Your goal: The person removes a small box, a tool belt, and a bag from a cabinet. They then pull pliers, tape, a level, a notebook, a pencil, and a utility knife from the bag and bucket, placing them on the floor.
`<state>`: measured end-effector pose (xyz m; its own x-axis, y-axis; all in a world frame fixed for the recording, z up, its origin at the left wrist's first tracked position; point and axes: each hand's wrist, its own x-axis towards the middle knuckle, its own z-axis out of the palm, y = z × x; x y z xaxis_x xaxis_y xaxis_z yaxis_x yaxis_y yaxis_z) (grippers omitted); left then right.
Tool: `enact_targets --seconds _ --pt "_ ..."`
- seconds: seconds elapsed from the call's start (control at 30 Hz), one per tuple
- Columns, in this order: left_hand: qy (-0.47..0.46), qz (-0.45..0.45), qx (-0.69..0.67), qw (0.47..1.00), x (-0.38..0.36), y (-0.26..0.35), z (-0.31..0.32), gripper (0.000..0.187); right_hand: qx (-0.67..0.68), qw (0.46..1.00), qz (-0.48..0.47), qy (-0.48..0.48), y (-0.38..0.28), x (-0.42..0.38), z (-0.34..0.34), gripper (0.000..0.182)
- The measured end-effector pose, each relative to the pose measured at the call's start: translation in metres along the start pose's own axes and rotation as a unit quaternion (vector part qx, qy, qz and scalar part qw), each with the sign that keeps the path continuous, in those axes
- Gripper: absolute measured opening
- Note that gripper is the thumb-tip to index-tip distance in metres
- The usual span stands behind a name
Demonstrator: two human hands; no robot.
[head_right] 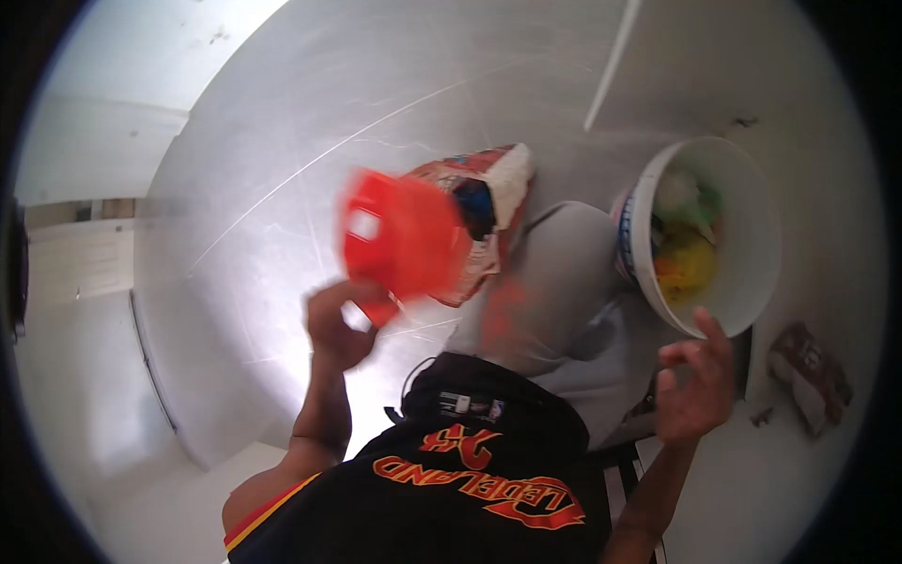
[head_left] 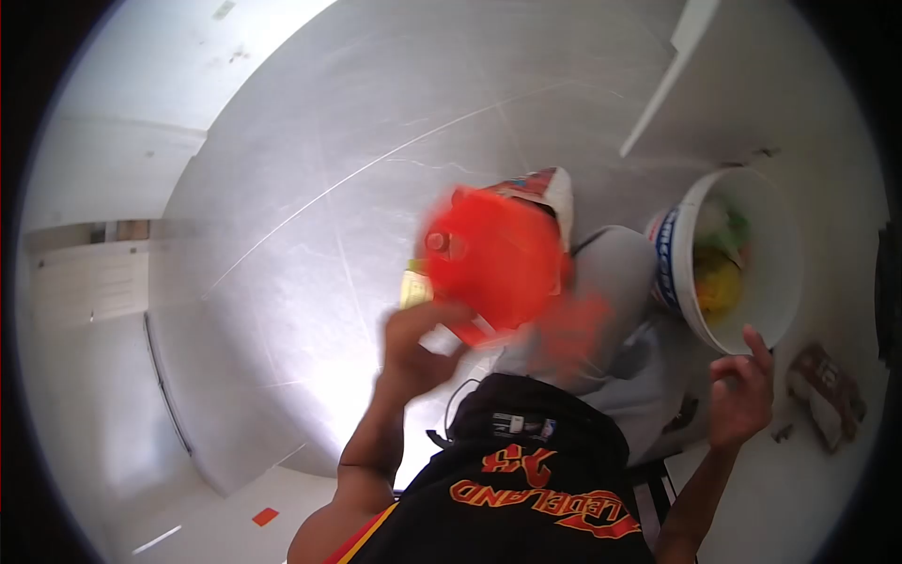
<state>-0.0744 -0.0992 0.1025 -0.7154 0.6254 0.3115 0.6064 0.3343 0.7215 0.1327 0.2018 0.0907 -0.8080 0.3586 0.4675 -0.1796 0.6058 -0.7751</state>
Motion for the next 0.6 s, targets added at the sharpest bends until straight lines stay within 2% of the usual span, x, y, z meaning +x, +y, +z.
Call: enact_targets --seconds 0.03,0.07,0.1,0.17,0.2,0.23,0.27,0.3,0.33,0.4,0.5,0.6 --pt "0.084 -0.039 0.104 0.99 -0.001 -0.017 -0.018 0.015 -0.019 0.999 0.039 0.019 0.008 -0.003 0.002 0.02" --pt "0.117 -0.117 0.102 0.981 0.001 -0.042 -0.03 0.013 -0.041 0.995 0.078 0.035 0.014 -0.006 0.004 0.019" --pt "0.149 -0.193 0.097 0.965 0.003 -0.072 -0.038 0.013 -0.038 0.996 0.074 0.032 0.019 -0.011 0.005 0.019" --pt "0.166 -0.212 0.134 0.954 0.001 -0.145 -0.034 0.015 -0.032 0.987 0.155 0.031 0.03 -0.023 0.007 0.019" --pt "0.147 -0.206 0.159 0.954 -0.005 -0.185 -0.029 0.015 -0.039 0.986 0.159 0.035 0.028 -0.023 0.012 0.019" --pt "0.122 -0.194 0.177 0.957 -0.011 -0.222 -0.02 0.016 -0.109 0.983 0.148 0.005 0.026 -0.02 0.017 0.019" --pt "0.119 -0.223 0.156 0.955 -0.018 -0.254 -0.011 0.016 -0.187 0.971 0.145 -0.02 0.022 -0.025 0.014 0.019" --pt "0.111 -0.252 0.13 0.953 -0.019 -0.281 0.011 0.016 -0.215 0.963 0.164 -0.003 0.019 -0.04 0.008 0.019" --pt "0.099 -0.241 0.112 0.959 -0.019 -0.303 0.042 0.016 -0.218 0.957 0.191 -0.022 0.02 -0.05 0.005 0.018" --pt "0.05 -0.275 0.19 0.941 -0.031 -0.348 0.057 0.016 -0.235 0.948 0.212 -0.043 0.023 -0.059 0.011 0.017" --pt "0.071 -0.306 0.202 0.928 -0.035 -0.37 0.088 0.017 -0.242 0.94 0.24 -0.01 0.026 -0.093 0.009 0.016" --pt "0.062 -0.336 0.199 0.918 -0.028 -0.373 0.097 0.019 -0.267 0.925 0.269 -0.029 0.022 -0.114 0.007 0.015"
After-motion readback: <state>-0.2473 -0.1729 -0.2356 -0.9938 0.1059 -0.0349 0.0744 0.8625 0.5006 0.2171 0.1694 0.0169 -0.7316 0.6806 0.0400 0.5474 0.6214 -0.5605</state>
